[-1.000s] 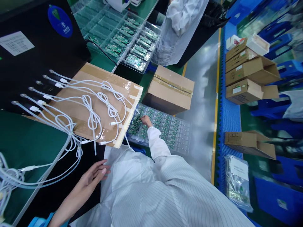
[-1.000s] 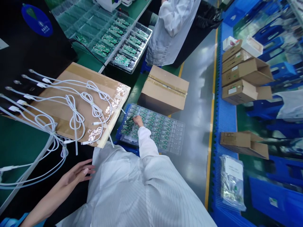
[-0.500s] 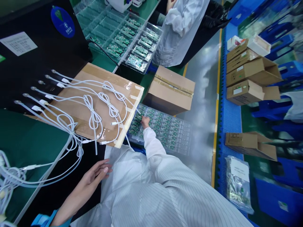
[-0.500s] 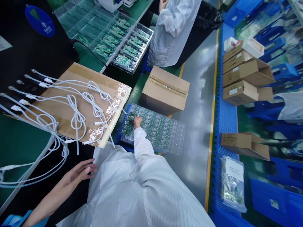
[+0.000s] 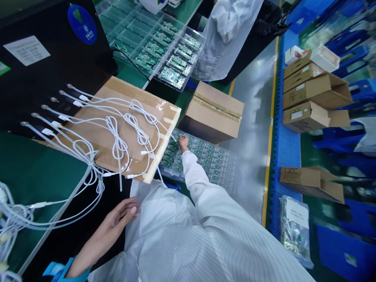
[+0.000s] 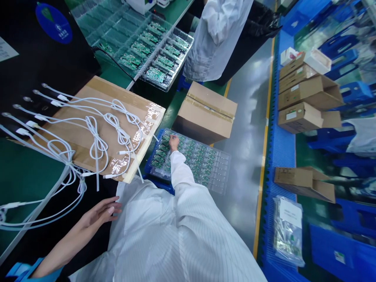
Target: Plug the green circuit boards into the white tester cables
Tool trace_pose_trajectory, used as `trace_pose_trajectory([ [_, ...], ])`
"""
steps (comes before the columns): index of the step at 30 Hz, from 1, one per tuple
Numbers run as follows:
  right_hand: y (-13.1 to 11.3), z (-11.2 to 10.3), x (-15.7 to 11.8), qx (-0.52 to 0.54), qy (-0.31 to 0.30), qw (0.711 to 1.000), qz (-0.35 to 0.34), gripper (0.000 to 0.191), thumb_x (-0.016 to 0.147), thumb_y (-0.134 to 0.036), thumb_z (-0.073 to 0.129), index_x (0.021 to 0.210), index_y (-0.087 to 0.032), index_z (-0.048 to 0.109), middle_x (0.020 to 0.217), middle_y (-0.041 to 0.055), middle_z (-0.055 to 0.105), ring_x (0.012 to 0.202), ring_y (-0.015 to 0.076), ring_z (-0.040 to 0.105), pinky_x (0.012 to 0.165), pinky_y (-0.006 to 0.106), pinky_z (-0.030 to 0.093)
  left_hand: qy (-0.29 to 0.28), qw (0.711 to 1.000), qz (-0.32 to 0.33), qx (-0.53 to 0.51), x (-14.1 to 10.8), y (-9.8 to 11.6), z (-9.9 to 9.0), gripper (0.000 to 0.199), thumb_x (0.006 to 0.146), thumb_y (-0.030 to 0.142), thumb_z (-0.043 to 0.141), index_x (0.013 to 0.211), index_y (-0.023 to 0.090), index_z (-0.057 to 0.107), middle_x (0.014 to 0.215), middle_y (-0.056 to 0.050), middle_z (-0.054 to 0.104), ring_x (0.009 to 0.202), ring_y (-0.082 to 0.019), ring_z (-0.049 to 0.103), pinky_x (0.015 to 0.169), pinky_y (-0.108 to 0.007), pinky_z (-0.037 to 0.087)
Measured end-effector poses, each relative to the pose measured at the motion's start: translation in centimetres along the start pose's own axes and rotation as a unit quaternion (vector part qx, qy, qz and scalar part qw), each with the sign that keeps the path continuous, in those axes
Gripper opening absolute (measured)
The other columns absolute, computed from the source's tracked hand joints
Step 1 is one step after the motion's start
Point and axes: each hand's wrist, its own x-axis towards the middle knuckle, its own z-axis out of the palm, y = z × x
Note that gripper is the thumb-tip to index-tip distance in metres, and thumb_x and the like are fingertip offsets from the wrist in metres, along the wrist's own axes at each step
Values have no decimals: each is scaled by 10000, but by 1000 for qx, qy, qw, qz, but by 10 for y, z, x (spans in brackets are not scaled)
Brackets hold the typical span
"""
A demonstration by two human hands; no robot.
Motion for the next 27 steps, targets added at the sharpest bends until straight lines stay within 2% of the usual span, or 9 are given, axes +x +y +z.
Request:
trace_pose_trajectory([
  [6, -3, 4, 4, -31, 36, 999, -24, 325, 982, -341, 624, 1164, -93, 732, 1088, 168, 791, 1046, 244, 736, 909, 296, 553, -4, 1000, 8, 1, 0, -1, -1, 731, 844, 705, 710, 1381, 214, 638, 1363, -143, 693, 1265, -290, 680, 1149, -435, 546],
  [12, 0, 2, 0, -46, 38, 997, -49, 339, 1010, -316, 575, 1251, -118, 707, 1217, 172, 756, 1197, 228, 674, 1005, 296, 516, -3, 1000, -9, -2, 2, 0, -1, 723, 839, 702, 720, 1385, 235, 641, 1361, -126, 700, 1278, -287, 673, 1167, -427, 529],
  [16, 1, 3, -4, -43, 50, 997, -38, 389, 1035, -336, 546, 1324, -106, 670, 1246, 178, 747, 1163, 225, 699, 1013, 299, 515, -4, 1000, -14, 6, 2, 6, 2, 752, 823, 730, 718, 1379, 230, 636, 1378, -128, 690, 1272, -282, 676, 1163, -404, 529],
  [19, 2, 2, -8, -38, 47, 998, -31, 379, 1026, -336, 593, 1304, -90, 672, 1220, 186, 759, 1070, 227, 738, 976, 293, 529, -1, 1000, -16, 15, 2, 13, 6, 803, 784, 761, 732, 1365, 216, 635, 1354, -131, 703, 1243, -284, 692, 1145, -385, 539],
  [21, 4, 1, -9, -35, 36, 998, -35, 327, 1021, -326, 613, 1240, -98, 697, 1154, 176, 777, 981, 223, 755, 936, 288, 541, -4, 1000, -16, 23, 1, 16, 7, 824, 769, 779, 729, 1357, 210, 638, 1337, -133, 713, 1222, -288, 703, 1135, -384, 544],
  [24, 5, -2, -7, -35, 10, 998, -44, 233, 1008, -301, 639, 1112, -111, 726, 943, 139, 785, 854, 220, 754, 888, 291, 552, -7, 999, -12, 34, 1, 18, 9, 829, 770, 798, 708, 1346, 206, 642, 1320, -138, 723, 1210, -292, 708, 1143, -395, 534],
  [27, 3, -6, 1, -34, -4, 998, -53, 192, 955, -257, 715, 1072, -105, 722, 902, 139, 765, 887, 233, 745, 880, 295, 558, -4, 999, -10, 37, 1, 19, 9, 816, 772, 795, 709, 1339, 211, 645, 1311, -137, 729, 1212, -295, 706, 1155, -411, 524],
])
